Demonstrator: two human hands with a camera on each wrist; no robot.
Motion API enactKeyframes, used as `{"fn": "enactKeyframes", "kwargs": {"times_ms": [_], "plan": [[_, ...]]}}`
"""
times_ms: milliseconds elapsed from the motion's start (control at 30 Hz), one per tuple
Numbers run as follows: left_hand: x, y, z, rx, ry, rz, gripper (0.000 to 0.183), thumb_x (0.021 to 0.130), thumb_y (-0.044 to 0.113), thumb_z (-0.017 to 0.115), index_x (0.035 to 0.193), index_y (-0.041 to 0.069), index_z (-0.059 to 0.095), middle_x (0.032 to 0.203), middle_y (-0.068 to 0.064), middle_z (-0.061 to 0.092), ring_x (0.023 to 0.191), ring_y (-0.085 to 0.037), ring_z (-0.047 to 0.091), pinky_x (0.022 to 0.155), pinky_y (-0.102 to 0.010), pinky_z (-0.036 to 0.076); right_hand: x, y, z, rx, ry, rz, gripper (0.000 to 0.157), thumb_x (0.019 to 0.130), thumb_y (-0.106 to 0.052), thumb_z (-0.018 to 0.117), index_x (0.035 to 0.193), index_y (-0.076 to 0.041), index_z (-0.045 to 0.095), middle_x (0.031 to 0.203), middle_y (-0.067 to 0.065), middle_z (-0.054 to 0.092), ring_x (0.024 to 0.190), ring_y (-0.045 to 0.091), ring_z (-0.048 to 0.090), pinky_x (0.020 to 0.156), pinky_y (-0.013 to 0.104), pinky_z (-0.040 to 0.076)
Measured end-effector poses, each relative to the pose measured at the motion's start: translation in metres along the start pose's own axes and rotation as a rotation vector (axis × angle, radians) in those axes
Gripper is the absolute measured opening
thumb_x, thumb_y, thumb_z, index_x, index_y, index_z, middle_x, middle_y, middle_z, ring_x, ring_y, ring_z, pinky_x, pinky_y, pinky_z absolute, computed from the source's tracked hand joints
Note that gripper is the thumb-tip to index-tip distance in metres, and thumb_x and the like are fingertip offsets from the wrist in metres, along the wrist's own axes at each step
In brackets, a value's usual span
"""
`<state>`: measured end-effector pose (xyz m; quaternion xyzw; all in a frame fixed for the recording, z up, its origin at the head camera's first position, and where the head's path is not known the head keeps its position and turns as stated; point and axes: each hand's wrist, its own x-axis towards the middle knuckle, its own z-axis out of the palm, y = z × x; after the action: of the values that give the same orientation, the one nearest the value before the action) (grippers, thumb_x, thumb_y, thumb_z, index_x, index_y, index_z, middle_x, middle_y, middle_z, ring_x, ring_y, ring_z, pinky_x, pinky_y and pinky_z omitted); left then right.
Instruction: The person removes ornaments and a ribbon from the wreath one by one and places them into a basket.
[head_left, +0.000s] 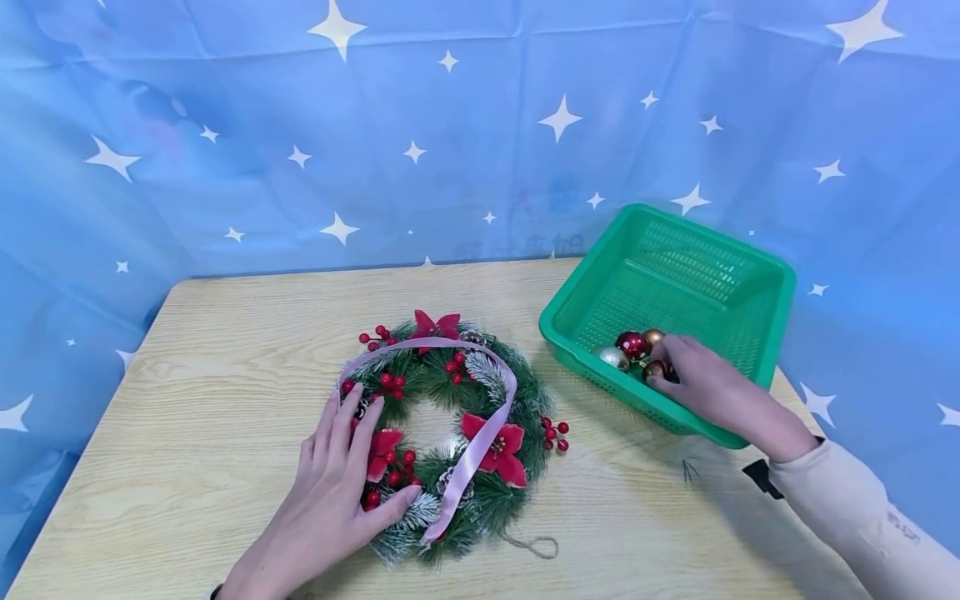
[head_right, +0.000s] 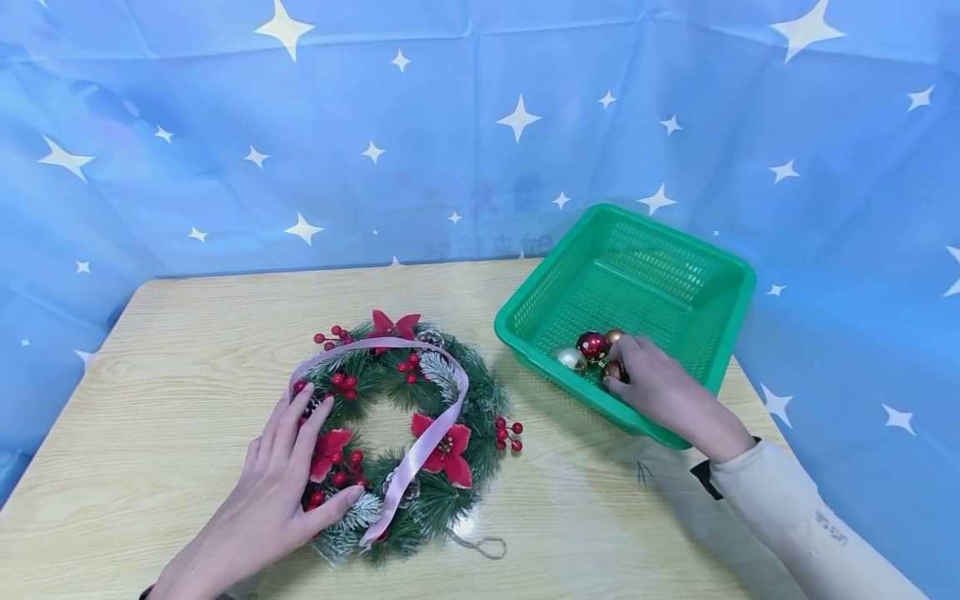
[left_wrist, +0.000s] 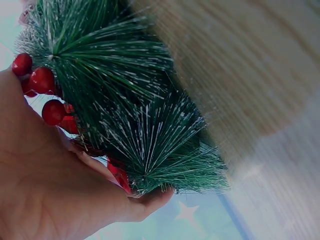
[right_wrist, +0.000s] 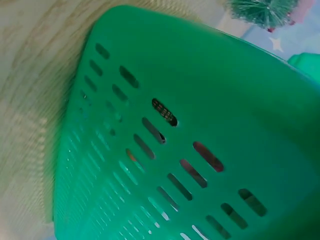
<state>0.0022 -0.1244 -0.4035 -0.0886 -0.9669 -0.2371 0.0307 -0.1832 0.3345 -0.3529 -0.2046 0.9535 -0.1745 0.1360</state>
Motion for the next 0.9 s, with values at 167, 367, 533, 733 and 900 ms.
{"fn": "enactKeyframes", "kwargs": {"times_ms": [167, 367, 533, 733, 900], "plan": [[-0.0001, 0.0002, 0.0, 0.006, 0.0, 0.007, 0.113, 0.094, 0.07, 0.073, 0.174, 0.01, 0.021, 0.179, -0.017, 0.01, 0.163, -0.048, 0.004, 0.109, -0.08, 0.027, 0.0025, 0.0023, 0.0019, 0.0, -0.023, -0.024, 0.017, 0.106, -0.009, 0.072, 0.102, -0.004, 0.056, 0.095, 0.007, 0.057, 0.081, 0.023, 0.049, 0.07, 0.043, 0.041], [0.0001, 0.0, -0.0003, 0.008, 0.004, 0.016, 0.113, 0.093, 0.069, 0.074, 0.174, 0.01, 0.021, 0.179, -0.016, 0.01, 0.163, -0.047, 0.003, 0.109, -0.078, 0.028, 0.0033, 0.0039, 0.0032, -0.003, -0.036, -0.035, 0.019, 0.106, -0.009, 0.073, 0.102, -0.005, 0.054, 0.09, 0.004, 0.054, 0.074, 0.02, 0.045, 0.064, 0.039, 0.038], [-0.0009, 0.0, 0.0006, 0.0, 0.005, 0.016, 0.112, 0.093, 0.067, 0.076, 0.174, 0.01, 0.022, 0.18, -0.016, 0.009, 0.163, -0.046, 0.002, 0.108, -0.079, 0.028, 0.0031, 0.0036, 0.0029, -0.014, -0.046, -0.02, 0.019, 0.105, -0.01, 0.074, 0.106, -0.002, 0.056, 0.09, 0.005, 0.055, 0.074, 0.021, 0.046, 0.064, 0.039, 0.039], [-0.0015, -0.0004, 0.0016, -0.011, 0.012, 0.03, 0.109, 0.093, 0.06, 0.079, 0.174, 0.011, 0.024, 0.18, -0.015, 0.007, 0.163, -0.047, 0.001, 0.108, -0.082, 0.027, 0.0018, 0.0015, -0.0003, -0.037, -0.055, 0.001, 0.031, 0.104, -0.011, 0.076, 0.122, 0.006, 0.058, 0.106, 0.018, 0.065, 0.087, 0.032, 0.06, 0.072, 0.048, 0.05], [-0.0004, -0.0013, 0.0, -0.019, 0.007, 0.05, 0.108, 0.094, 0.057, 0.08, 0.174, 0.011, 0.023, 0.181, -0.014, 0.005, 0.163, -0.047, -0.001, 0.109, -0.083, 0.025, -0.0043, -0.0037, -0.0047, -0.027, -0.037, 0.027, 0.042, 0.108, -0.018, 0.071, 0.136, 0.009, 0.054, 0.136, 0.036, 0.058, 0.122, 0.054, 0.059, 0.091, 0.066, 0.052]]}}
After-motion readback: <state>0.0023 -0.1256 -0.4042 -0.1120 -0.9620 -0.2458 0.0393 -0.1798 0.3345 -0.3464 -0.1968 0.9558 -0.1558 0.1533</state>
